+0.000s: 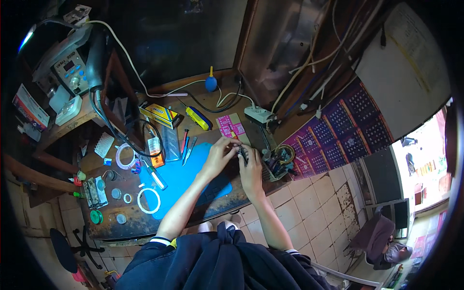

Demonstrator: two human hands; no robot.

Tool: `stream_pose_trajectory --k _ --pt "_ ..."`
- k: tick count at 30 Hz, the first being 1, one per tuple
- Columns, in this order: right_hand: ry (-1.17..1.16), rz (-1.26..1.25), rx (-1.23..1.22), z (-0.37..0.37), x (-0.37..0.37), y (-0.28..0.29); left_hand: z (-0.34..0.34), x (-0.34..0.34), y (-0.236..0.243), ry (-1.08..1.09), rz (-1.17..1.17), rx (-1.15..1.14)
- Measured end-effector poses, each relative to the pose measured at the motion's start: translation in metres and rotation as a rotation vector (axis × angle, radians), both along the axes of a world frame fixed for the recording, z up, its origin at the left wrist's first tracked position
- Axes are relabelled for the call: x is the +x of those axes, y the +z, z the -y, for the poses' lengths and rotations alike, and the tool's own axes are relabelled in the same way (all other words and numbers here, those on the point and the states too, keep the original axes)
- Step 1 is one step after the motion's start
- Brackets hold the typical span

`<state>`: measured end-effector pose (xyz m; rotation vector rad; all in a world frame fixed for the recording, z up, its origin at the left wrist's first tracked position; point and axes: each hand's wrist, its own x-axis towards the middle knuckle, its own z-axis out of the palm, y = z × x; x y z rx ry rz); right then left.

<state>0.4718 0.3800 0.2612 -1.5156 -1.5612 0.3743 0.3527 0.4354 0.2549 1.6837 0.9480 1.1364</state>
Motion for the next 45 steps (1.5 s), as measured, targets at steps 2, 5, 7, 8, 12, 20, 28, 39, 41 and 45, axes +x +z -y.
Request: stream_pose_trajectory --k 2,5,7,8,12,20,28,39,41,45 --pt "-0.005 -0.038 0.007 0.011 -0.001 0.031 0.004 -0.001 0.021 -0.063 0.042 -0.07" --pt "-0.043 -0.087 0.064 0.025 0.007 0.062 0.013 0.008 0.056 -0.13 0.09 -0.09" --pt "-0.082 0.12 0.279 0.03 0.023 0.079 0.018 0.021 0.069 -0.168 0.143 -0.041" --pt "-0.115 0.111 0.318 0.034 0.031 0.083 0.024 0.03 0.081 -0.202 0.191 -0.072" --pt "-0.205 0.111 0.288 0.044 0.065 0.077 0.027 0.067 0.078 -0.218 0.125 0.021" --pt "-0.283 0.053 0.076 0.054 0.108 0.044 0.037 0.112 0.052 -0.017 -0.415 0.652" --pt "-0.284 0.233 0.142 0.051 0.104 0.052 0.044 0.102 0.055 0.064 -0.53 0.689" --pt "0.202 0.026 0.191 0.017 0.003 0.042 -0.007 -0.001 0.012 0.298 0.154 0.001" --pt "0.19 0.06 0.181 -0.006 -0.005 0.004 -0.027 -0.009 -0.031 0.242 0.187 -0.198" --pt "0.061 0.293 0.105 -0.036 0.001 -0.039 -0.032 0.0 -0.06 0.072 0.135 -0.447"
